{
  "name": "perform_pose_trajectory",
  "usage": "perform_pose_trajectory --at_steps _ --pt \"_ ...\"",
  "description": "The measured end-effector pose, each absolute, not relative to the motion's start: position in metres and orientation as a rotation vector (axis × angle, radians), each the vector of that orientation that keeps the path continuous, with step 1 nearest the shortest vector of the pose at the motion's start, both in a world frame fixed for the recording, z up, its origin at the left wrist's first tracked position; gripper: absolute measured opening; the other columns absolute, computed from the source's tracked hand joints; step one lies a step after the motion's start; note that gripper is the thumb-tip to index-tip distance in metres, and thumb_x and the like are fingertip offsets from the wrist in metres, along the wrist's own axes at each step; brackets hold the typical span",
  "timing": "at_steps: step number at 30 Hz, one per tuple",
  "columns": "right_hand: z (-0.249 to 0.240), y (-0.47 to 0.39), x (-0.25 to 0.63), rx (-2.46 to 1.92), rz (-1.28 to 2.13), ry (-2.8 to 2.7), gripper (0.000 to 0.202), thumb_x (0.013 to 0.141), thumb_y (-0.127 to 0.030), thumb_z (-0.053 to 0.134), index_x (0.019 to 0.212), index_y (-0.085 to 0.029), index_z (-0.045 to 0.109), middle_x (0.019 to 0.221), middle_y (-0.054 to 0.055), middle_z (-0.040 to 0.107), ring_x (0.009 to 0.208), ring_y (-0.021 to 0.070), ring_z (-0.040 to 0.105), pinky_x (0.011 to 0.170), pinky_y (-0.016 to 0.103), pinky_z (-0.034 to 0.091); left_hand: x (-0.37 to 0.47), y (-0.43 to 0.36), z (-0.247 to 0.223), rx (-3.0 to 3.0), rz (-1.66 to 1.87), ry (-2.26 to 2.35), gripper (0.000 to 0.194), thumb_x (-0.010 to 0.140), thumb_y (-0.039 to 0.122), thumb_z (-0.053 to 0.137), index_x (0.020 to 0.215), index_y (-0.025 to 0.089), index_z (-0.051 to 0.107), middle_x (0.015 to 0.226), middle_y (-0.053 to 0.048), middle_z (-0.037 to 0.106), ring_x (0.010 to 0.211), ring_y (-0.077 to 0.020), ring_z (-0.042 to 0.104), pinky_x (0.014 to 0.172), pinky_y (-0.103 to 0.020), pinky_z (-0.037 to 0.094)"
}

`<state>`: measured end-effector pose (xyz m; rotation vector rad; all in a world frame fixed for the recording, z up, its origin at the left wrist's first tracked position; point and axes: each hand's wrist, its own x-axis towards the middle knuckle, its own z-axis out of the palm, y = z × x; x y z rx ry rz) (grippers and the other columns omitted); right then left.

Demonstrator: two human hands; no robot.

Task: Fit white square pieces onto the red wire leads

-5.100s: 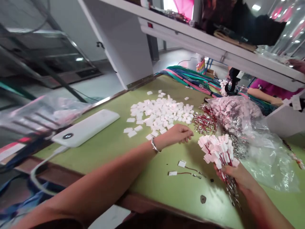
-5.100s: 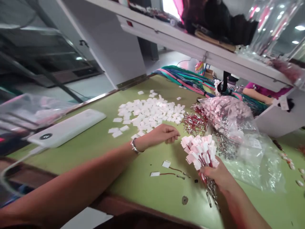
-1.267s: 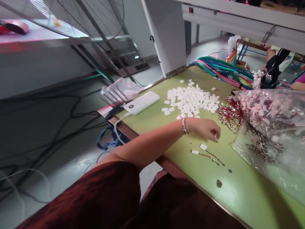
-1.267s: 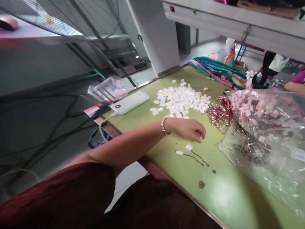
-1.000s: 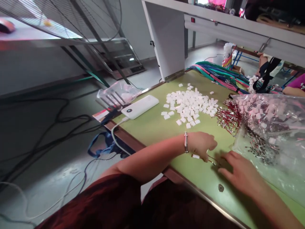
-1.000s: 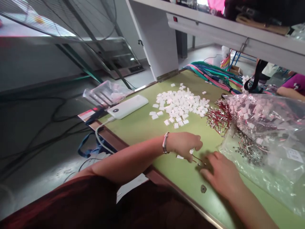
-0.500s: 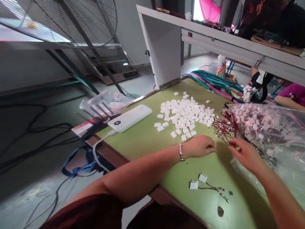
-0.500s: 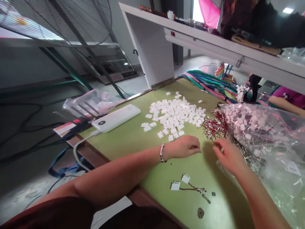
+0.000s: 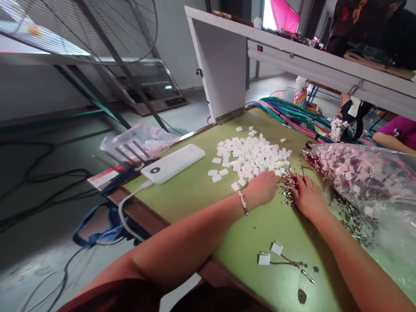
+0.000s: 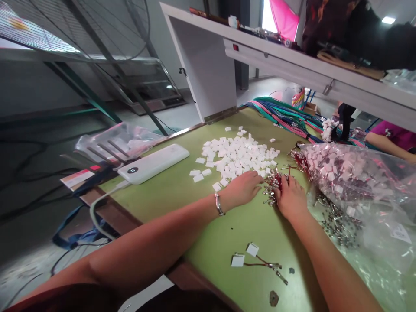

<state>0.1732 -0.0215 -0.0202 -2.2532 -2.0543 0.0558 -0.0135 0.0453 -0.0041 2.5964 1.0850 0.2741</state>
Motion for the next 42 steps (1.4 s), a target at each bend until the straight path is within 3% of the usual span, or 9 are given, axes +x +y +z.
perform_pose_trajectory --at_steps 3,6,9,16,22,26,34,39,42 --pt "-0.014 -0.034 0.184 -1.975 0.219 -2.039 0.052 0.091 -0.043 0.043 0.135 -0.018 0.050 0.141 0.016 0.048 0.128 0.0296 0.044 0.105 0.048 0.034 -0.018 0.050 0.002 2.509 0.277 1.076 0.027 0.085 0.018 0.043 0.085 0.017 0.070 0.081 -0.006 0.068 0.073 -0.0171 0.059 0.068 -0.029 0.046" --pt "-0.001 -0.047 0.216 -1.703 0.265 -1.785 0.043 0.087 -0.044 0.048 0.121 -0.022 0.062 0.132 0.011 0.058 0.121 0.0247 0.052 0.102 0.043 0.040 -0.021 0.052 0.004 2.453 0.360 1.028 0.028 0.083 0.019 0.045 0.087 0.020 0.073 0.083 -0.004 0.071 0.071 -0.0159 0.060 0.066 -0.028 0.045" --pt "0.013 -0.070 0.242 -1.810 0.302 -1.478 0.034 0.084 -0.045 0.052 0.099 -0.019 0.070 0.094 0.008 0.073 0.084 0.0215 0.066 0.078 0.037 0.052 -0.020 0.049 0.004 2.427 0.477 1.002 0.029 0.085 0.020 0.044 0.089 0.020 0.073 0.086 -0.004 0.072 0.074 -0.0160 0.061 0.069 -0.029 0.046" --pt "0.013 -0.124 0.235 -2.070 0.339 -1.725 0.027 0.082 -0.041 0.052 0.080 -0.021 0.070 0.073 0.002 0.071 0.063 0.0178 0.062 0.061 0.029 0.046 0.001 0.009 -0.008 2.687 0.517 0.088 0.017 0.088 0.020 0.057 0.101 0.017 0.067 0.092 -0.006 0.066 0.092 -0.0171 0.056 0.082 -0.030 0.046" --pt "0.021 -0.148 0.271 -2.231 0.201 -1.601 0.032 0.080 -0.048 0.052 0.079 -0.022 0.070 0.063 0.000 0.068 0.053 0.0161 0.057 0.050 0.026 0.040 0.026 -0.008 -0.023 3.014 0.358 0.085 0.019 0.087 0.005 0.047 0.086 0.011 0.065 0.092 -0.010 0.062 0.090 -0.0200 0.053 0.082 -0.032 0.044" --pt "0.017 -0.160 0.294 -2.384 -0.010 -1.572 0.029 0.081 -0.044 0.050 0.079 -0.022 0.069 0.067 0.001 0.069 0.057 0.0176 0.059 0.054 0.027 0.040 0.037 -0.005 -0.020 2.876 0.373 0.248 0.021 0.087 0.002 0.042 0.087 0.010 0.062 0.090 -0.009 0.062 0.088 -0.0197 0.055 0.082 -0.033 0.045" --pt "-0.015 -0.154 0.277 -2.430 -0.369 -1.960 0.026 0.089 -0.032 0.048 0.103 -0.021 0.068 0.095 0.009 0.069 0.077 0.0212 0.063 0.063 0.031 0.041 0.032 0.010 -0.004 1.785 0.801 0.699 0.013 0.092 0.022 0.044 0.091 0.015 0.056 0.087 -0.005 0.067 0.076 -0.0125 0.061 0.070 -0.028 0.049" --pt "-0.018 -0.146 0.260 -2.417 -0.476 -2.051 0.023 0.091 -0.024 0.046 0.094 -0.021 0.068 0.092 0.007 0.066 0.074 0.0191 0.061 0.061 0.030 0.040 0.024 0.020 -0.018 1.875 0.754 0.962 0.014 0.082 0.025 0.060 0.072 0.015 0.061 0.075 -0.002 0.064 0.068 -0.0125 0.056 0.068 -0.029 0.047" --pt "-0.020 -0.146 0.260 -2.380 -0.508 -2.086 0.022 0.091 -0.022 0.046 0.089 -0.020 0.067 0.090 0.006 0.065 0.077 0.0190 0.062 0.061 0.030 0.041 0.013 0.021 -0.017 2.037 0.722 1.048 0.015 0.082 0.027 0.060 0.074 0.016 0.063 0.076 -0.003 0.063 0.068 -0.0139 0.055 0.066 -0.030 0.046"
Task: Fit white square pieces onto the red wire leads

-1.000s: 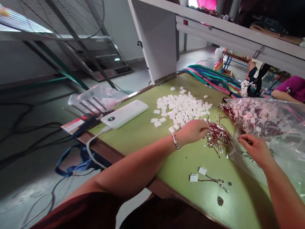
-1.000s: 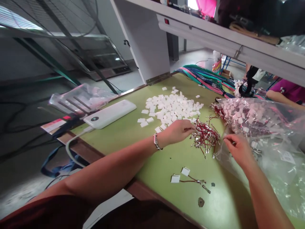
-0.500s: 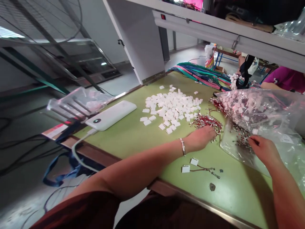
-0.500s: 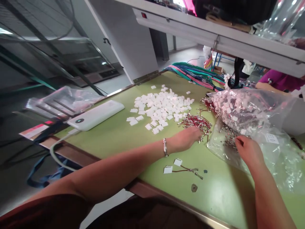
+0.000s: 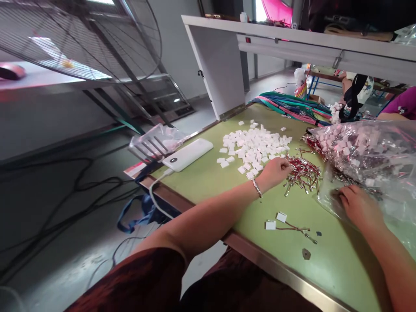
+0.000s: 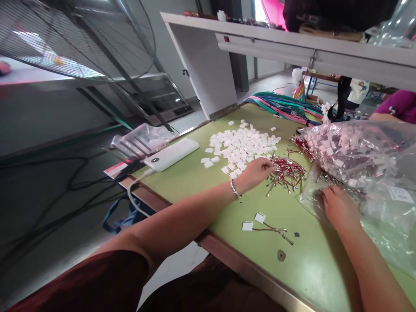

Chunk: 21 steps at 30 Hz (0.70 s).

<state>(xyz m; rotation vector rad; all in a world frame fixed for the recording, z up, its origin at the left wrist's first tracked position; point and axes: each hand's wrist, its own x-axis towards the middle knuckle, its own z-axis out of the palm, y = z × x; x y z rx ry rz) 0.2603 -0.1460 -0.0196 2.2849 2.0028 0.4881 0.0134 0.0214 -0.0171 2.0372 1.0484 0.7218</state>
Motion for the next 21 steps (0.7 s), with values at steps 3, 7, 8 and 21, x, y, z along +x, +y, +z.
perform_pose_trajectory --at_steps 3,7,8,21 --pt "-0.023 -0.146 0.263 2.229 0.542 2.077 0.023 0.090 -0.020 0.045 0.096 -0.020 0.067 0.098 0.006 0.066 0.083 0.0196 0.062 0.065 0.030 0.043 0.001 0.021 -0.009 2.210 0.757 0.999 0.010 0.084 0.023 0.059 0.084 0.016 0.065 0.084 -0.005 0.063 0.076 -0.0153 0.056 0.071 -0.031 0.047" --pt "-0.029 -0.145 0.267 2.170 0.538 2.150 0.028 0.091 -0.018 0.041 0.098 -0.020 0.068 0.102 0.006 0.066 0.082 0.0190 0.062 0.068 0.031 0.045 -0.010 0.020 -0.001 2.566 0.558 0.355 0.026 0.090 0.010 0.046 0.099 0.021 0.068 0.093 -0.004 0.063 0.089 -0.0145 0.056 0.082 -0.029 0.045" --pt "-0.030 -0.144 0.267 2.152 0.529 2.165 0.028 0.092 -0.018 0.040 0.094 -0.019 0.069 0.100 0.007 0.066 0.082 0.0196 0.062 0.070 0.032 0.045 -0.011 0.019 0.000 2.660 0.481 0.208 0.029 0.090 0.009 0.044 0.101 0.022 0.068 0.094 -0.005 0.062 0.090 -0.0152 0.055 0.081 -0.029 0.045" --pt "-0.020 -0.136 0.254 2.252 0.378 2.072 0.028 0.094 -0.024 0.041 0.095 -0.020 0.069 0.096 0.008 0.063 0.082 0.0197 0.060 0.063 0.029 0.040 0.011 0.005 -0.012 2.555 0.732 0.085 0.017 0.091 0.025 0.056 0.087 0.016 0.071 0.098 -0.008 0.064 0.096 -0.0168 0.055 0.089 -0.031 0.045"
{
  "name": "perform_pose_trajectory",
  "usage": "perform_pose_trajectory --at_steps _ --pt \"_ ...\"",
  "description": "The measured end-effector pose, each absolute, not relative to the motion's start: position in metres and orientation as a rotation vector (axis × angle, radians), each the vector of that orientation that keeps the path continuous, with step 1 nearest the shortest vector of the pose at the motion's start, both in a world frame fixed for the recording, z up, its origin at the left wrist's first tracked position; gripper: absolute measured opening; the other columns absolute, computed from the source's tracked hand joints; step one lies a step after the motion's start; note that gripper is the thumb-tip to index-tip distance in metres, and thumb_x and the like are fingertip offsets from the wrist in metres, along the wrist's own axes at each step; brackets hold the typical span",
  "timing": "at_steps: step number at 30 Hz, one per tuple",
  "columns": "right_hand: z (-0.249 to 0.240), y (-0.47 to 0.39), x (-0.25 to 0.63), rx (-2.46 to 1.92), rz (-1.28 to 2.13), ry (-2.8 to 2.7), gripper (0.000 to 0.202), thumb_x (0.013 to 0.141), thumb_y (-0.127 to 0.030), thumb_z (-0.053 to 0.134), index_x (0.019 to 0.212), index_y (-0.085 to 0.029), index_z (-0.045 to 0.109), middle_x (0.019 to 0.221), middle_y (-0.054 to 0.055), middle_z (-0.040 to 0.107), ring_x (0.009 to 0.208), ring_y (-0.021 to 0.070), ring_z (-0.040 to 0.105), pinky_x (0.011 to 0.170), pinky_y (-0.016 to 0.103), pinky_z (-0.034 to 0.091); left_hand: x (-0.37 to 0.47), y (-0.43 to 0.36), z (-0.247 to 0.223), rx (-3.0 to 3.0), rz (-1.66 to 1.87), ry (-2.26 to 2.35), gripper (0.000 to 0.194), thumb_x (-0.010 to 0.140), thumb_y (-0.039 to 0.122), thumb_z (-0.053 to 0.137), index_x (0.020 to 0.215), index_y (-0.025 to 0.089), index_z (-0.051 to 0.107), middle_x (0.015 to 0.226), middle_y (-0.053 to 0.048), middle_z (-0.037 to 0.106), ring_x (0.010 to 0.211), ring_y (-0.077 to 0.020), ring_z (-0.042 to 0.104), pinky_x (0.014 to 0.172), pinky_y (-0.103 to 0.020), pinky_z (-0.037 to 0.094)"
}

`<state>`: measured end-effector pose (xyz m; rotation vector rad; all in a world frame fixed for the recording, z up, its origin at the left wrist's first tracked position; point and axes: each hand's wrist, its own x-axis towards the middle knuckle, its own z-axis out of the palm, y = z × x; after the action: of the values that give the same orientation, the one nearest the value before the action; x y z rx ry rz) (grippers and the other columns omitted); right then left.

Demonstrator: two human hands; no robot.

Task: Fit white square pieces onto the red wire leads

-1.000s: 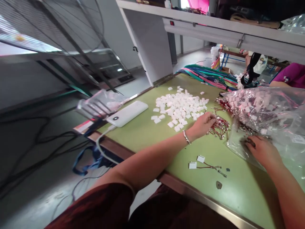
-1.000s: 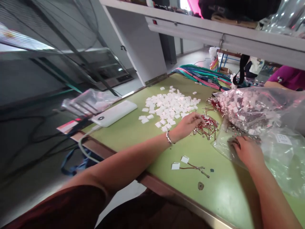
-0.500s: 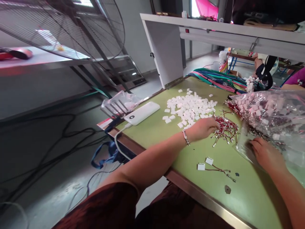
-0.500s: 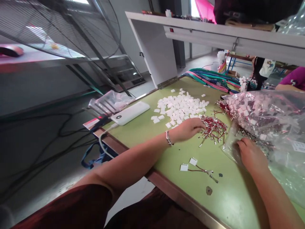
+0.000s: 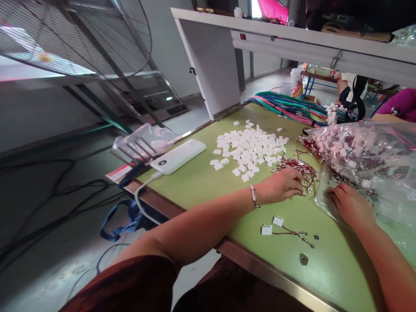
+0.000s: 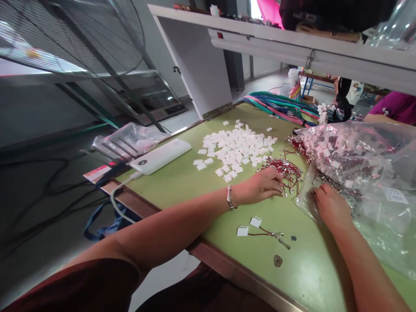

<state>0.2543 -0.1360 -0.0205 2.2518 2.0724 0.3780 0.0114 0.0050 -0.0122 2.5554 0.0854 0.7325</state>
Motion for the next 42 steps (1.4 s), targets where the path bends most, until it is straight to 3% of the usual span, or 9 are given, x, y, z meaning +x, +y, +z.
perform_pose_trajectory --at_steps 2,6,11,14,17,19,23,42 --pt "-0.019 -0.134 0.251 2.257 0.403 2.034 0.028 0.093 -0.024 0.042 0.092 -0.019 0.069 0.095 0.009 0.064 0.079 0.0194 0.059 0.061 0.030 0.039 0.012 0.002 -0.009 2.351 0.865 0.196 0.018 0.091 0.024 0.054 0.088 0.016 0.069 0.099 -0.008 0.065 0.095 -0.0155 0.057 0.088 -0.031 0.046" --pt "-0.017 -0.131 0.251 2.238 0.428 1.995 0.025 0.092 -0.023 0.045 0.089 -0.018 0.069 0.092 0.009 0.063 0.080 0.0207 0.059 0.061 0.031 0.039 0.008 0.004 -0.003 1.903 0.828 0.563 0.022 0.093 0.029 0.047 0.087 0.015 0.062 0.082 -0.005 0.066 0.074 -0.0116 0.060 0.069 -0.027 0.049" --pt "-0.014 -0.126 0.248 2.153 0.456 2.066 0.023 0.091 -0.022 0.046 0.082 -0.018 0.067 0.088 0.010 0.062 0.086 0.0235 0.059 0.061 0.031 0.039 0.006 0.010 -0.004 1.678 0.657 0.750 0.022 0.093 0.026 0.042 0.092 0.016 0.061 0.065 0.001 0.054 0.049 -0.0064 0.044 0.047 -0.020 0.037" --pt "-0.013 -0.126 0.244 2.305 0.514 1.997 0.022 0.090 -0.023 0.045 0.081 -0.017 0.064 0.086 0.012 0.065 0.076 0.0224 0.060 0.056 0.031 0.037 0.008 0.005 -0.005 1.849 0.617 0.755 0.026 0.093 0.030 0.043 0.088 0.016 0.064 0.064 0.002 0.052 0.053 -0.0077 0.042 0.050 -0.021 0.037" --pt "-0.011 -0.131 0.232 2.630 0.546 1.920 0.022 0.088 -0.026 0.042 0.089 -0.016 0.062 0.070 0.008 0.065 0.053 0.0188 0.055 0.049 0.030 0.033 0.012 -0.005 -0.007 1.990 0.585 0.675 0.028 0.092 0.032 0.046 0.078 0.015 0.064 0.067 0.001 0.056 0.060 -0.0093 0.048 0.057 -0.022 0.040" --pt "-0.009 -0.135 0.216 2.787 0.420 2.082 0.022 0.088 -0.030 0.043 0.090 -0.018 0.060 0.061 0.004 0.063 0.048 0.0167 0.053 0.049 0.028 0.035 0.016 -0.013 -0.010 2.052 0.527 0.581 0.023 0.090 0.029 0.048 0.083 0.017 0.065 0.068 0.002 0.059 0.062 -0.0097 0.050 0.060 -0.022 0.041" --pt "-0.004 -0.139 0.181 2.700 0.016 2.621 0.018 0.090 -0.031 0.044 0.091 -0.020 0.058 0.071 0.002 0.067 0.059 0.0146 0.059 0.057 0.025 0.044 0.020 -0.025 -0.014 2.039 0.476 0.441 0.021 0.090 0.027 0.047 0.090 0.017 0.066 0.075 0.001 0.064 0.069 -0.0105 0.054 0.066 -0.023 0.044" --pt "-0.017 -0.137 0.176 2.689 -0.159 2.726 0.020 0.089 -0.029 0.046 0.090 -0.020 0.064 0.066 0.001 0.066 0.054 0.0140 0.057 0.054 0.025 0.044 0.016 -0.018 -0.022 1.977 0.448 0.453 0.023 0.088 0.028 0.048 0.075 0.017 0.064 0.071 0.001 0.064 0.066 -0.0095 0.054 0.063 -0.022 0.045"
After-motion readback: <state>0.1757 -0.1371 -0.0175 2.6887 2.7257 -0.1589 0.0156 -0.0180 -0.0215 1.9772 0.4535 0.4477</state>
